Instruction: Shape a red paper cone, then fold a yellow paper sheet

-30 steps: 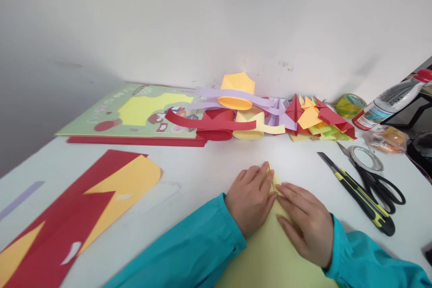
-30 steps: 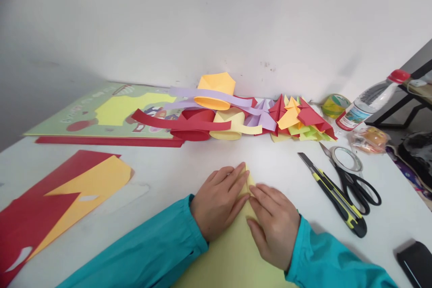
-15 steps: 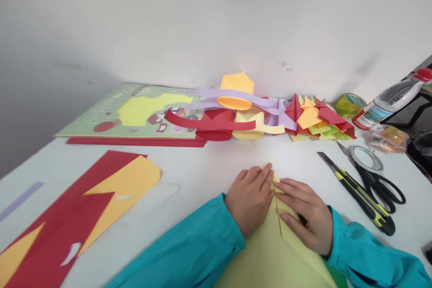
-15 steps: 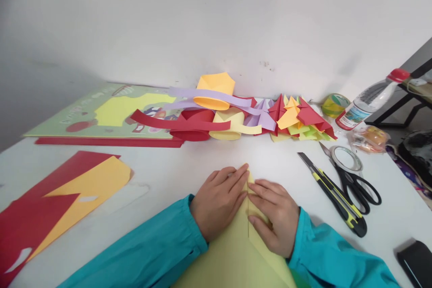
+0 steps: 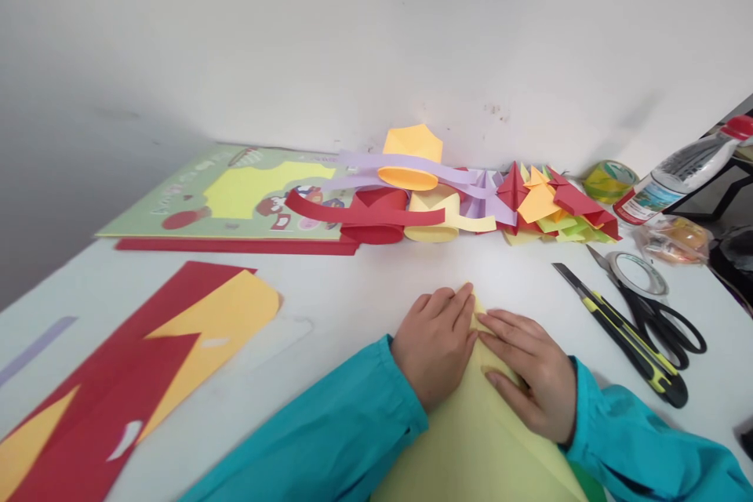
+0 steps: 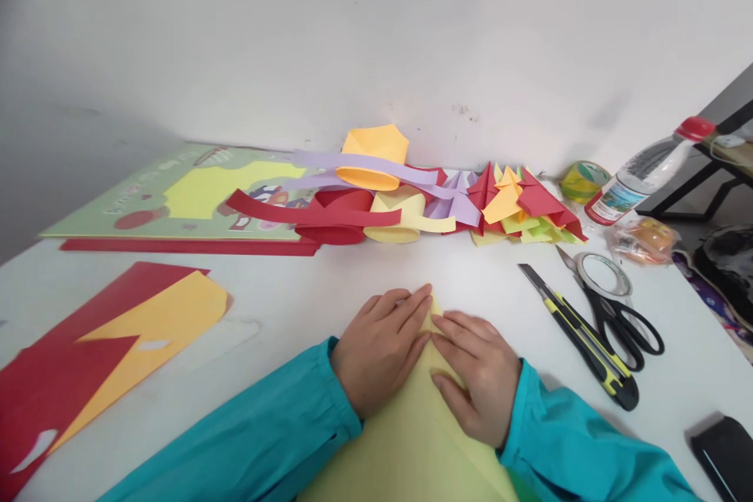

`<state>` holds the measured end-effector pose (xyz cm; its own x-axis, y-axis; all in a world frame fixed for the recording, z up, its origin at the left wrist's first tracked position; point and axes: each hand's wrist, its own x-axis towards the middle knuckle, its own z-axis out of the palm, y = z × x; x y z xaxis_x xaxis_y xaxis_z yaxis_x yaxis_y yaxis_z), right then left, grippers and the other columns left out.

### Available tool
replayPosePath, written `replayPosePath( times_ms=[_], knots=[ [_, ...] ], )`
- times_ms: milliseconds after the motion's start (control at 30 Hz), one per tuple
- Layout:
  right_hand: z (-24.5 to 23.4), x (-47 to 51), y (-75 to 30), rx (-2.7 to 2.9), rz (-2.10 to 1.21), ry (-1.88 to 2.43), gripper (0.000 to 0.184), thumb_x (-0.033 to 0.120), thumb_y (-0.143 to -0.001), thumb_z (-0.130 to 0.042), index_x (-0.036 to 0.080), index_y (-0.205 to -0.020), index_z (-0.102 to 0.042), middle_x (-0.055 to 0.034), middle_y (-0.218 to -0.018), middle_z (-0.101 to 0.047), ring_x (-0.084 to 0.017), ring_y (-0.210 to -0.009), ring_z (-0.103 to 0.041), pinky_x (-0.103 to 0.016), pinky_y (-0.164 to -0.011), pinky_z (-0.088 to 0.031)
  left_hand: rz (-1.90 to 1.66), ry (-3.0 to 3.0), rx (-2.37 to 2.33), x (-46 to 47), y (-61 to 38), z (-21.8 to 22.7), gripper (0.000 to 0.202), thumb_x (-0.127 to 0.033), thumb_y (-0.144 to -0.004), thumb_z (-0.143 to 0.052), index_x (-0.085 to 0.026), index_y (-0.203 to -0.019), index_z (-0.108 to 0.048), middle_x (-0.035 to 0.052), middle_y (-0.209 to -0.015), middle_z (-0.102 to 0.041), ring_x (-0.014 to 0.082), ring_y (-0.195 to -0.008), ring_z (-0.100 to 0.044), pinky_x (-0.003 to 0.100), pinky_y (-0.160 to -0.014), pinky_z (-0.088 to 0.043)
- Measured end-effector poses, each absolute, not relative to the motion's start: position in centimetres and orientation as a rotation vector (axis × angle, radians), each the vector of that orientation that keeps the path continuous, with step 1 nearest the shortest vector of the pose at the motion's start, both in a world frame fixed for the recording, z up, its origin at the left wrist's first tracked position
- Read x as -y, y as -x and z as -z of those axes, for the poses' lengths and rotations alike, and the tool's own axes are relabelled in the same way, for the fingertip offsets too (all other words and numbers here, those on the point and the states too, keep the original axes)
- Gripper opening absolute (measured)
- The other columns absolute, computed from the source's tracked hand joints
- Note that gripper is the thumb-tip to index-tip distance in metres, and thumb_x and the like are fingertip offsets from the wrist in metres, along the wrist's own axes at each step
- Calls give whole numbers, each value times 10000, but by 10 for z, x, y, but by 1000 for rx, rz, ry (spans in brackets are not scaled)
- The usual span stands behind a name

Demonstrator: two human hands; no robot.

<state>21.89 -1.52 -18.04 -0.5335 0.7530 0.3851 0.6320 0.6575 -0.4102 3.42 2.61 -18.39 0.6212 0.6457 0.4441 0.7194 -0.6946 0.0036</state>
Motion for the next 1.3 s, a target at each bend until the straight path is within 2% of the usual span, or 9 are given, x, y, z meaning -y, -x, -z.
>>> replayPosePath(
  times_ms=[233,433,600,867,1000,1300],
  knots=[
    [179,16,-219,2341,-324,1066,434,216,-836,-509,133,-1262,-523,-132,-1312,-533,-272,-1244,-437,-447,-994,-443,661,2719,1170,-28,-33,184,364,-237,-881,-417,-54,-1128,-613,123,-1232,-603,263,-950,-519,399,-777,-475],
    [178,15,-221,2245,-388,1109,374,158,-878,-458,171,-1244,-532,-110,-1298,-546,-222,-1232,-457,-416,-1021,-432,683,2743,1173,-27,-32,182,368,-225,-867,-433,-36,-1135,-603,134,-1232,-598,270,-952,-502,412,-765,-475],
    [181,15,-221,2308,-352,1109,366,187,-873,-493,151,-1233,-546,-114,-1306,-546,-241,-1250,-439,-428,-1014,-435,665,2735,1173,-27,-32,184,346,-214,-876,-429,-53,-1128,-604,125,-1224,-604,260,-948,-507,399,-764,-472],
    [180,14,-220,2329,-358,1033,426,135,-898,-411,206,-1314,-472,-87,-1327,-535,-214,-1265,-434,-426,-1005,-439,657,2777,1198,-27,-30,182,375,-268,-877,-430,-50,-1132,-597,130,-1232,-597,271,-952,-515,409,-771,-472],
    [180,15,-221,2286,-379,1071,443,174,-877,-468,189,-1320,-463,-113,-1366,-486,-244,-1272,-424,-448,-1009,-440,677,2768,1218,-28,-31,187,385,-281,-873,-423,-83,-1160,-586,129,-1254,-582,271,-968,-508,421,-786,-463],
    [179,16,-220,2349,-353,1138,484,192,-856,-512,176,-1335,-443,-118,-1356,-498,-269,-1293,-401,-485,-1012,-438,693,2820,1234,-26,-30,189,459,-370,-860,-438,-76,-1193,-553,139,-1280,-552,291,-1011,-479,445,-828,-435]
  ],
)
